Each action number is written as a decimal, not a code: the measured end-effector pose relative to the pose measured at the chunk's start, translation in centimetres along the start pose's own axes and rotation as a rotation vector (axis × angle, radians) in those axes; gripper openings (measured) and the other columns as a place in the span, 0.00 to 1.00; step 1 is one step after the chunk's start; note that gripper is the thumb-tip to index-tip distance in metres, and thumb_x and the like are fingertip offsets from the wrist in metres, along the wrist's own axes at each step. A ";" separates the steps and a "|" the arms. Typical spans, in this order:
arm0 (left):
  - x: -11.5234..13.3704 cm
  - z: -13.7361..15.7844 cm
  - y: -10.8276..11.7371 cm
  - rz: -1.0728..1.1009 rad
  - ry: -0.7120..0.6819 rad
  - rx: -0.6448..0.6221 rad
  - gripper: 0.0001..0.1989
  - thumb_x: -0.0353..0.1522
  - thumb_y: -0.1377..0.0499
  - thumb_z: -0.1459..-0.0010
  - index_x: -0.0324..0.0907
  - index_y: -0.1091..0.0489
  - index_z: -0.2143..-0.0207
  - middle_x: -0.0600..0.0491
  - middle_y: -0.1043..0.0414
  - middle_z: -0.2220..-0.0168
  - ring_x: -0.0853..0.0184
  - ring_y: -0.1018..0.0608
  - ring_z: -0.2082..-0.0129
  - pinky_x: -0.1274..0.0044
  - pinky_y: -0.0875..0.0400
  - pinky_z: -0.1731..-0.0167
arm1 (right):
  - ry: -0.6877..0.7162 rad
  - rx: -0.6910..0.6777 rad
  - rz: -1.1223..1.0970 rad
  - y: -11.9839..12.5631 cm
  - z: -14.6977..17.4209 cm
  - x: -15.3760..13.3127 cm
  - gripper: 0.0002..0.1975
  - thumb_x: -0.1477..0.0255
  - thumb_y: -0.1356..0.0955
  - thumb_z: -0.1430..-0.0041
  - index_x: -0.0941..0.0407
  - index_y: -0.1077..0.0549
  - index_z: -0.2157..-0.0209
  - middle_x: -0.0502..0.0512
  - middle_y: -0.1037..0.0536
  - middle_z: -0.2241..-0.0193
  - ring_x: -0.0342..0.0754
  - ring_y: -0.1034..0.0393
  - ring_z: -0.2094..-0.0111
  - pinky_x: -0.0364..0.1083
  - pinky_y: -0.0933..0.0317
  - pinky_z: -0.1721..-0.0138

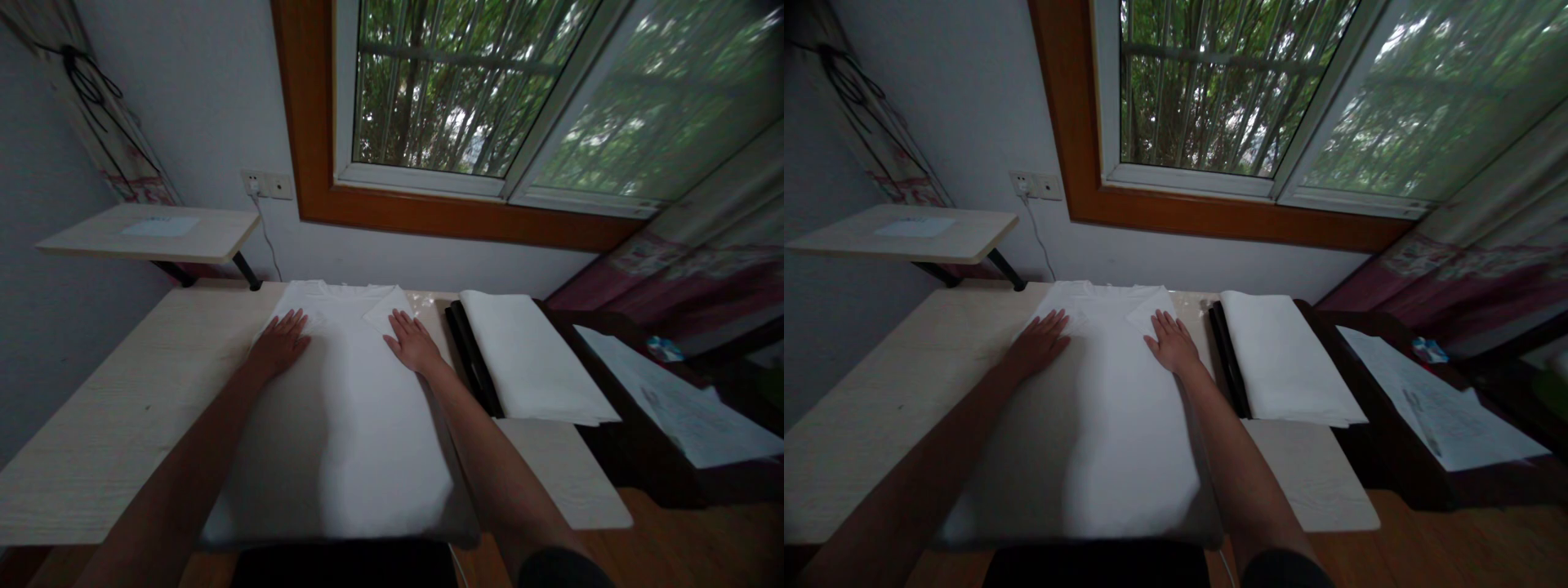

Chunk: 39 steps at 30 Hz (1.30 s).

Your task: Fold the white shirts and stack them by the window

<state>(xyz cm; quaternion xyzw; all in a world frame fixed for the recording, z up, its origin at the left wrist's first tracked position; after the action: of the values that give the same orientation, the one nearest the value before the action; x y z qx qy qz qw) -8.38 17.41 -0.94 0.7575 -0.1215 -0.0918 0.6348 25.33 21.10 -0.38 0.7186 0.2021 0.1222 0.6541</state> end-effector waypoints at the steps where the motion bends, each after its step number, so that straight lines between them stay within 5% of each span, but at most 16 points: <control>1: 0.0 0.0 0.0 0.002 0.000 -0.001 0.32 0.47 0.62 0.28 0.41 0.46 0.29 0.47 0.51 0.26 0.58 0.48 0.26 0.60 0.53 0.30 | 0.000 0.000 0.001 0.0 0.0 0.0 0.35 0.53 0.48 0.26 0.60 0.46 0.28 0.59 0.52 0.27 0.54 0.58 0.26 0.57 0.61 0.28; 39: -0.8 -1.1 -0.7 0.007 0.004 -0.006 0.33 0.47 0.62 0.28 0.41 0.47 0.29 0.47 0.52 0.26 0.58 0.49 0.26 0.60 0.54 0.29 | -0.007 -0.003 -0.004 0.0 -0.9 0.2 0.35 0.54 0.49 0.26 0.59 0.47 0.28 0.59 0.52 0.27 0.54 0.58 0.26 0.57 0.63 0.28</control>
<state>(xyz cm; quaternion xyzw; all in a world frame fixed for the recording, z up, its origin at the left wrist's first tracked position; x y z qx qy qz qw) -8.79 18.76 -1.44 0.7554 -0.1228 -0.0882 0.6376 25.09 21.96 -0.33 0.7175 0.2012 0.1185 0.6562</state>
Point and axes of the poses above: each hand's wrist, its own z-axis away from the middle knuckle, its own y-axis out of the back of the hand, x = y × z, the point moved 6 cm from there along -z, towards the middle knuckle
